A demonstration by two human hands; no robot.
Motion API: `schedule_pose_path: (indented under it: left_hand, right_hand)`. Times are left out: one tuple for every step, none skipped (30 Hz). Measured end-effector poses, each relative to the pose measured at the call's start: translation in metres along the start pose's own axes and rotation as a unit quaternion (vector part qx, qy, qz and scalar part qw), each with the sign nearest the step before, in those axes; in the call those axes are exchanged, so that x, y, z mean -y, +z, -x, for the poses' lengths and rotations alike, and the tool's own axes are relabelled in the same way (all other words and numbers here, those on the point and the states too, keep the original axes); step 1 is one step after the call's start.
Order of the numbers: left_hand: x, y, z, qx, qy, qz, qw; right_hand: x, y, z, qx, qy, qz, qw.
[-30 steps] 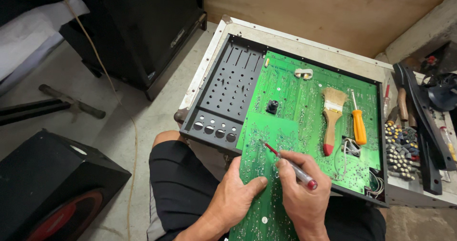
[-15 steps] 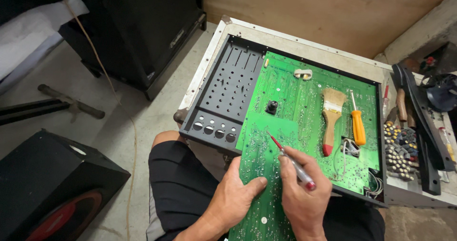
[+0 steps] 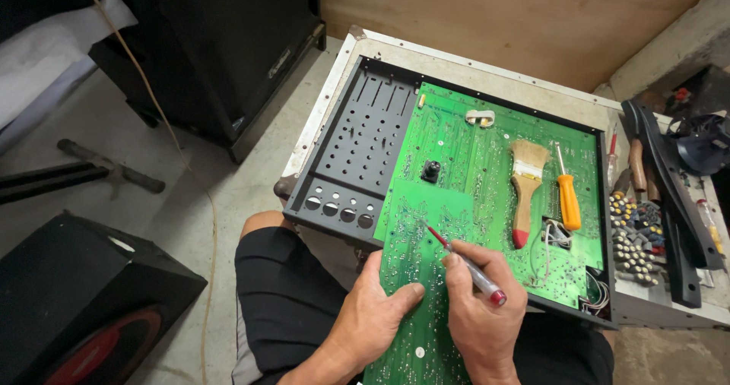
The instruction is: The person sits on the floor holding a green circuit board on their lap and uses a screwdriver to turn screws on the board, repositioning the board to reach different screws. A larger board rests in an equipment chassis beside them with a brush and screwdriver on it.
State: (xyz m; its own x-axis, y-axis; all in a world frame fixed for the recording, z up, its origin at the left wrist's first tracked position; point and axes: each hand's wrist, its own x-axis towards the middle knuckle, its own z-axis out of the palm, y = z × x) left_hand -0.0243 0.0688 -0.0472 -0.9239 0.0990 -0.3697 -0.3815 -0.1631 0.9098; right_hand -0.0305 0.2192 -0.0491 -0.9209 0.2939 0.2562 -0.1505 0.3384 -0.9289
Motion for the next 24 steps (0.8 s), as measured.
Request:
schedule_pose_path:
  left_hand:
    - [0.0,0.0,0.0,-0.002,-0.004,-0.004,1.0]
    - [0.0,0.0,0.0,-0.004,-0.007,-0.008,1.0]
    - [0.0,-0.001,0.0,-0.006,-0.011,-0.012,1.0]
    - [0.0,-0.001,0.0,-0.006,-0.011,-0.016,1.0]
    - [0.0,-0.001,0.001,-0.007,-0.01,-0.019,1.0]
    - [-0.001,-0.001,0.001,-0.007,-0.01,-0.023,1.0]
    - [-0.001,-0.001,0.001,-0.008,-0.011,-0.025,1.0]
    - [-0.002,-0.001,0.001,-0.009,-0.013,-0.027,1.0]
    - [-0.003,-0.001,0.001,-0.011,-0.014,-0.029,0.999]
    - [-0.003,-0.001,0.001,-0.011,-0.016,-0.03,0.999]
    - [-0.004,-0.001,0.001,-0.011,-0.018,-0.03,0.999]
    - [-0.004,-0.002,0.001,-0.012,-0.019,-0.031,0.999]
    - [-0.005,-0.001,0.001,-0.011,-0.02,-0.027,0.999]
    - [-0.005,-0.001,0.001,-0.011,-0.022,-0.023,0.999]
    - [-0.005,-0.001,0.001,-0.011,-0.023,-0.02,0.999]
    - [-0.005,-0.001,0.001,-0.012,-0.022,-0.019,1.0]
    - [-0.005,-0.001,0.001,-0.012,-0.021,-0.019,1.0]
    - [-0.005,-0.001,0.001,-0.012,-0.021,-0.019,1.0]
    - [-0.005,-0.001,0.001,-0.011,-0.02,-0.016,1.0]
    - [-0.005,-0.001,0.001,-0.009,-0.019,-0.013,1.0]
    - [-0.005,-0.001,0.001,-0.009,-0.018,-0.01,1.0]
    - [-0.006,-0.001,0.001,-0.008,-0.016,-0.01,1.0]
    - [-0.006,-0.001,0.001,-0.007,-0.014,-0.01,1.0]
    - [-0.006,-0.001,0.001,-0.007,-0.013,-0.01,1.0]
  right_hand:
    - [0.001,0.001,0.0,-0.002,0.004,-0.004,1.0]
    - [0.001,0.001,-0.001,-0.003,0.008,-0.008,1.0]
    - [0.002,0.002,-0.001,-0.005,0.012,-0.012,1.0]
    - [0.003,0.002,-0.001,0.001,0.012,-0.012,1.0]
    - [0.005,0.002,-0.002,0.007,0.012,-0.012,1.0]
    - [0.006,0.003,-0.002,0.013,0.011,-0.011,1.0]
    - [0.008,0.003,-0.002,0.014,0.009,-0.001,1.0]
    - [0.009,0.003,-0.003,0.015,0.007,0.01,1.0]
    - [0.011,0.004,-0.003,0.016,0.004,0.021,1.0]
    - [0.012,0.005,-0.004,0.018,0.006,0.017,1.0]
    - [0.013,0.005,-0.004,0.02,0.008,0.013,1.0]
    - [0.014,0.006,-0.005,0.022,0.009,0.009,1.0]
    - [0.016,0.005,-0.005,0.019,0.005,0.014,1.0]
    - [0.016,0.004,-0.005,0.016,0.001,0.019,1.0]
    - [0.017,0.004,-0.005,0.013,-0.003,0.024,1.0]
    - [0.017,0.004,-0.005,0.016,-0.005,0.022,1.0]
    - [0.017,0.004,-0.005,0.02,-0.006,0.019,1.0]
    - [0.016,0.004,-0.005,0.022,-0.007,0.017,1.0]
    - [0.015,0.004,-0.005,0.023,0.003,0.011,1.0]
    - [0.014,0.005,-0.005,0.024,0.012,0.006,1.0]
    - [0.012,0.006,-0.005,0.026,0.021,-0.001,0.999]
    - [0.011,0.006,-0.005,0.015,0.026,-0.007,1.0]
    - [0.009,0.006,-0.004,0.005,0.032,-0.014,0.999]
    - [0.008,0.006,-0.003,-0.006,0.037,-0.021,0.999]
